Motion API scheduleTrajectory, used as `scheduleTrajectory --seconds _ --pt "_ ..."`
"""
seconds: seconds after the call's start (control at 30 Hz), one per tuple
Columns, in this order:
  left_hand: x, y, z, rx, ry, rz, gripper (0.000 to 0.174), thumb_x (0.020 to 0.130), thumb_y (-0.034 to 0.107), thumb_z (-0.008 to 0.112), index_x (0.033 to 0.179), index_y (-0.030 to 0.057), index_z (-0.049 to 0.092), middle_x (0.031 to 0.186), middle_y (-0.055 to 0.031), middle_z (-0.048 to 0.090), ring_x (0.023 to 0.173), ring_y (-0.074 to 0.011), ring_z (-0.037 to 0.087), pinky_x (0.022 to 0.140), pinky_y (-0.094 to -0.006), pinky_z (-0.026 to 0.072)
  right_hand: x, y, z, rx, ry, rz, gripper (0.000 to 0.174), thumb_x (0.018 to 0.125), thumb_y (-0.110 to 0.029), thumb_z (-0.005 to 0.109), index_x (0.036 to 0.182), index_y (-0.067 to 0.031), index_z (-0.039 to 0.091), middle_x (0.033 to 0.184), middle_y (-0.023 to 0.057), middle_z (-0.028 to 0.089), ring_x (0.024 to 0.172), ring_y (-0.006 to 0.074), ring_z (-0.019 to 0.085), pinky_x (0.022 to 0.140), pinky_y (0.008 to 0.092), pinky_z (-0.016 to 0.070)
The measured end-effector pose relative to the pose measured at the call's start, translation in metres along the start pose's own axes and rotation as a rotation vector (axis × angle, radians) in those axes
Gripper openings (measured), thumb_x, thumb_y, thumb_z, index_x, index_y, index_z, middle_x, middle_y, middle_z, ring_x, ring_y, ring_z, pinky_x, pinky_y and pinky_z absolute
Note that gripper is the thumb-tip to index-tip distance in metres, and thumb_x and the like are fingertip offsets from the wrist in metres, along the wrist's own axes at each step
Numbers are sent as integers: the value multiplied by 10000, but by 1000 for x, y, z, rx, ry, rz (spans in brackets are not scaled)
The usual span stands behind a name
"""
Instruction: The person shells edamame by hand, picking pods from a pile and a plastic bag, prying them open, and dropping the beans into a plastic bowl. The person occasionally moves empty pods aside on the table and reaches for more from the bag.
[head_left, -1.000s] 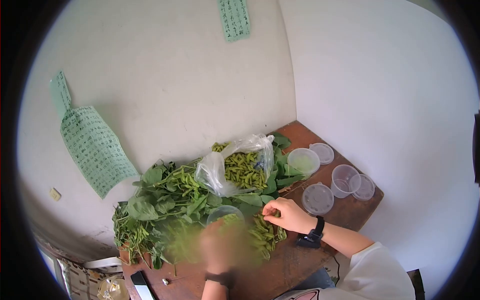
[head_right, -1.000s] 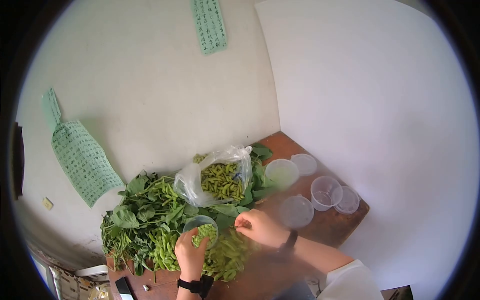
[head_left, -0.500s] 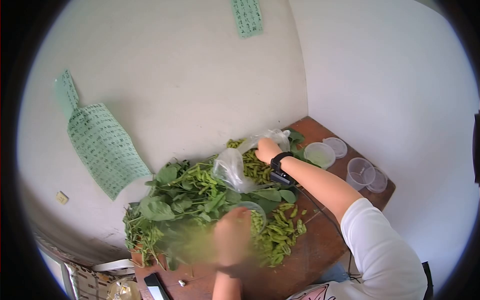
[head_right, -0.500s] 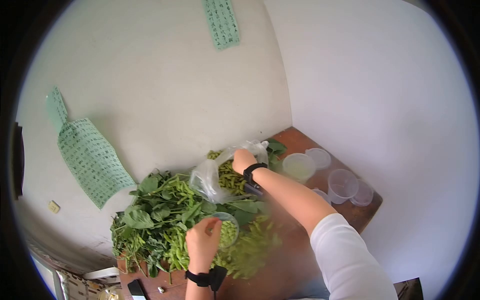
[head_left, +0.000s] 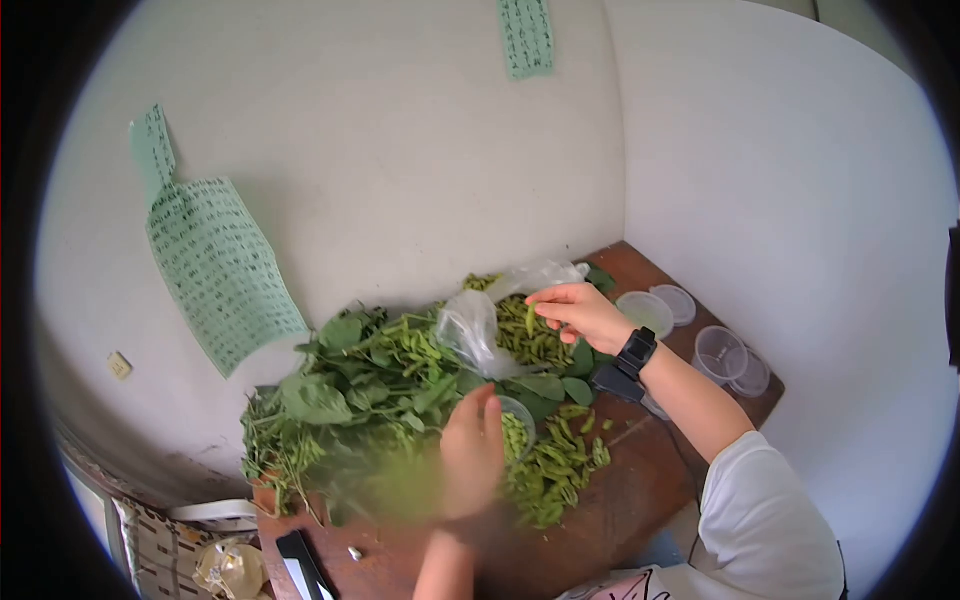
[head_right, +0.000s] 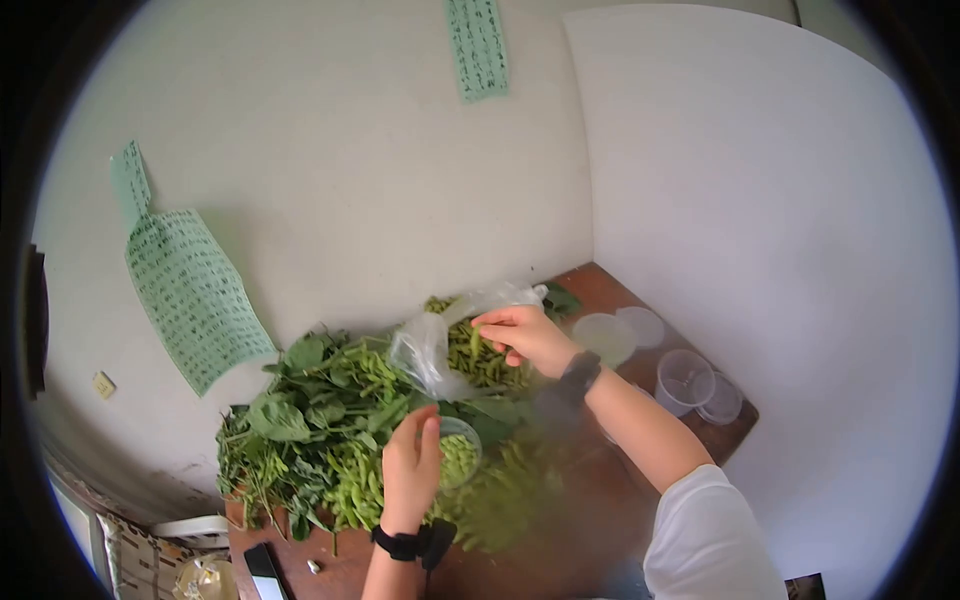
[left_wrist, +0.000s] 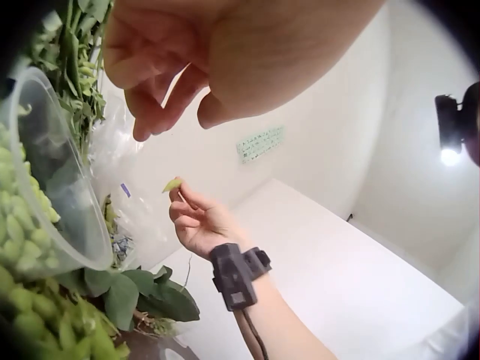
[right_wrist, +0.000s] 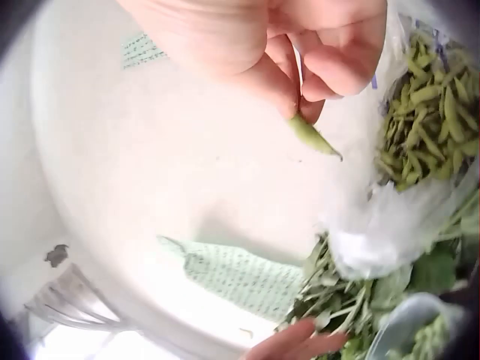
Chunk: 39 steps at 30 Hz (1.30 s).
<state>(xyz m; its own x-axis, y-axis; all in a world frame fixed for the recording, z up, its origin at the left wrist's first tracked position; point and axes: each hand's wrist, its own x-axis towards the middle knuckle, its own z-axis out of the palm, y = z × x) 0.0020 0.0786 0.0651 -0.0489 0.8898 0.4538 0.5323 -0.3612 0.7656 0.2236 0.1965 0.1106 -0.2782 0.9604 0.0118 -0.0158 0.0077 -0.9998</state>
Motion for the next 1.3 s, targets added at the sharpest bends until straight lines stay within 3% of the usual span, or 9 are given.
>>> scheduleTrajectory --seconds 0.07,0.13,0.27,0.3,0.43,0.5,0.83,1.23,1.3 --pt "-7 7 6 -35 -59 -18 352 1010 230 474 1220 -36 569 1000 -136 695 677 -156 640 607 -275 485 -27 -2 5 86 -87 -2 240 954 -84 570 1175 -1 616 848 -38 570 634 24 452 501 176 373" --pt "-12 28 7 -386 -235 -205 426 1035 296 402 1262 -37 540 1046 -110 683 716 -134 615 586 -254 461 -52 3 10 145 -213 12 237 951 -91 580 1173 -15 614 888 -27 588 654 27 471 505 183 381" --pt "-27 45 13 -795 -515 -487 391 1043 328 372 1137 15 587 1050 -75 672 723 -84 546 573 -211 393 -92 14 17 159 -356 43 216 962 -77 561 1164 -27 618 924 -3 623 604 30 479 507 179 382" --pt "-34 47 15 -835 -478 -507 319 1032 304 424 1053 42 604 1000 -47 670 712 -63 521 576 -197 372 -100 15 17 148 -374 79 226 961 -100 574 1170 -22 616 937 7 639 614 31 493 519 178 389" --pt "-52 48 17 -793 -434 -405 273 1016 266 482 1005 40 633 954 -15 668 718 -44 514 574 -196 372 -123 19 24 207 -339 22 280 946 -152 619 1180 0 615 945 15 654 674 59 547 603 200 439" --pt "-62 52 16 -607 -417 -366 227 995 226 534 964 43 665 914 11 668 720 -27 501 582 -187 371 -129 23 21 124 -377 32 281 940 -156 629 1171 5 622 957 21 658 718 62 564 626 206 447" --pt "-82 26 23 -873 -439 -580 209 982 202 568 1006 28 683 882 -2 678 692 -25 476 599 -178 380 -141 36 29 -18 -428 -48 229 938 -70 607 1143 26 646 1036 48 663 937 105 607 837 252 494" --pt "-70 6 48 -1162 -498 -786 185 977 213 585 979 44 661 874 -22 670 660 -41 477 580 -188 374 -124 54 8 67 -458 -34 233 931 -51 600 1148 32 626 1051 49 643 977 121 610 874 266 487" --pt "-72 0 47 -1217 -524 -721 195 980 229 580 983 47 650 857 -8 652 659 -24 468 525 -173 340 -126 57 11 128 -435 17 213 913 -12 612 1120 27 641 1040 34 610 951 105 595 835 254 481"
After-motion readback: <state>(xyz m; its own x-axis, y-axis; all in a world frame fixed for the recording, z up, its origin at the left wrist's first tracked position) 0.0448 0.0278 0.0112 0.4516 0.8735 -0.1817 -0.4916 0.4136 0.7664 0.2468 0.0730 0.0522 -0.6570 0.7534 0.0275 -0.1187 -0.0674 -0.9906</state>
